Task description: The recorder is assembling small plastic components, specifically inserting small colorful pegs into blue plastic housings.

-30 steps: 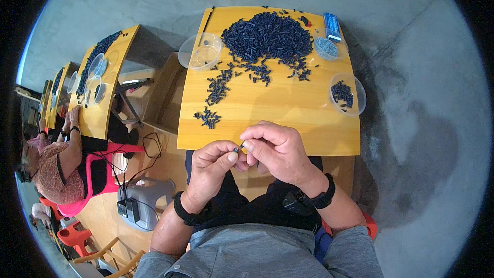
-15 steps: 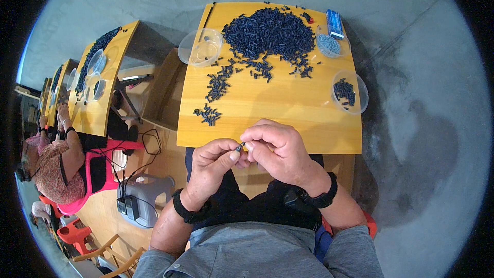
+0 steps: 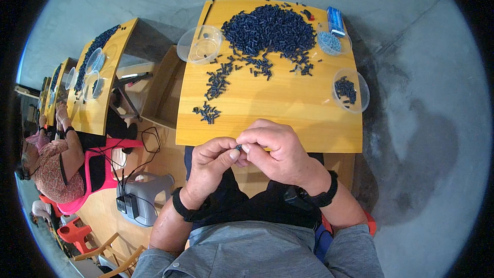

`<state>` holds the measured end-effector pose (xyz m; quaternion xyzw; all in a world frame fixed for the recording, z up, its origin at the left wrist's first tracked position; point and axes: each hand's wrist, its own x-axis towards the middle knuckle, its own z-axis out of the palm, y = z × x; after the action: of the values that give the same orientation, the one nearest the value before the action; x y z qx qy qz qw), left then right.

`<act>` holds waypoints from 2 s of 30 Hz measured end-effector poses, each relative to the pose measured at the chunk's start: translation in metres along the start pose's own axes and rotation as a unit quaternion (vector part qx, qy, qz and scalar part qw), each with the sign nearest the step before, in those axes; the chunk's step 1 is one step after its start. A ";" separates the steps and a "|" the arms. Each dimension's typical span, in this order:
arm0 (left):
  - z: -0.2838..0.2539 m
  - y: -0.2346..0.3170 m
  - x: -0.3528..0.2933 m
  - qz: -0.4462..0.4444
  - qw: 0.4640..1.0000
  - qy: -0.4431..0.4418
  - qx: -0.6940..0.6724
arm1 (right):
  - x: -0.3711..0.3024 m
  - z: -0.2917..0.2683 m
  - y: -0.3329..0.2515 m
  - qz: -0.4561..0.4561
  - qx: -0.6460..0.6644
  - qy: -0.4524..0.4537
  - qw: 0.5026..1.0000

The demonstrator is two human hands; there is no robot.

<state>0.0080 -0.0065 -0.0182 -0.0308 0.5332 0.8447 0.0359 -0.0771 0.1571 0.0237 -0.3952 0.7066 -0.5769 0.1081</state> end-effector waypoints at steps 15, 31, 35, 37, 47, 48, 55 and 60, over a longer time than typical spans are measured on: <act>-0.001 0.000 0.002 -0.010 1.000 -0.010 -0.004 | 0.003 -0.002 0.000 0.000 -0.017 0.015 1.000; -0.002 0.002 0.004 -0.021 1.000 -0.012 -0.003 | 0.004 -0.003 0.003 -0.016 -0.019 0.007 1.000; -0.002 0.001 0.004 -0.017 1.000 -0.015 -0.002 | 0.004 -0.004 0.007 -0.032 -0.040 -0.005 0.999; -0.001 0.002 0.005 -0.017 1.000 -0.017 -0.004 | 0.005 -0.005 0.006 -0.037 -0.044 -0.005 0.998; -0.003 0.001 0.006 -0.044 0.999 -0.027 0.003 | 0.009 -0.011 0.004 -0.017 -0.044 -0.063 0.997; -0.003 0.002 0.006 -0.045 0.999 -0.027 0.003 | 0.009 -0.012 0.004 -0.016 -0.044 -0.063 0.997; 0.003 -0.001 0.007 -0.071 0.997 0.006 -0.034 | 0.011 -0.006 0.004 -0.026 -0.080 -0.056 0.995; 0.006 -0.002 0.007 -0.101 0.994 0.024 -0.030 | 0.011 -0.007 0.010 -0.059 -0.103 -0.054 0.991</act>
<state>0.0008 -0.0005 -0.0178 -0.1060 0.5024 0.8514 0.1071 -0.0928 0.1552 0.0201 -0.4758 0.7308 -0.4843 0.0710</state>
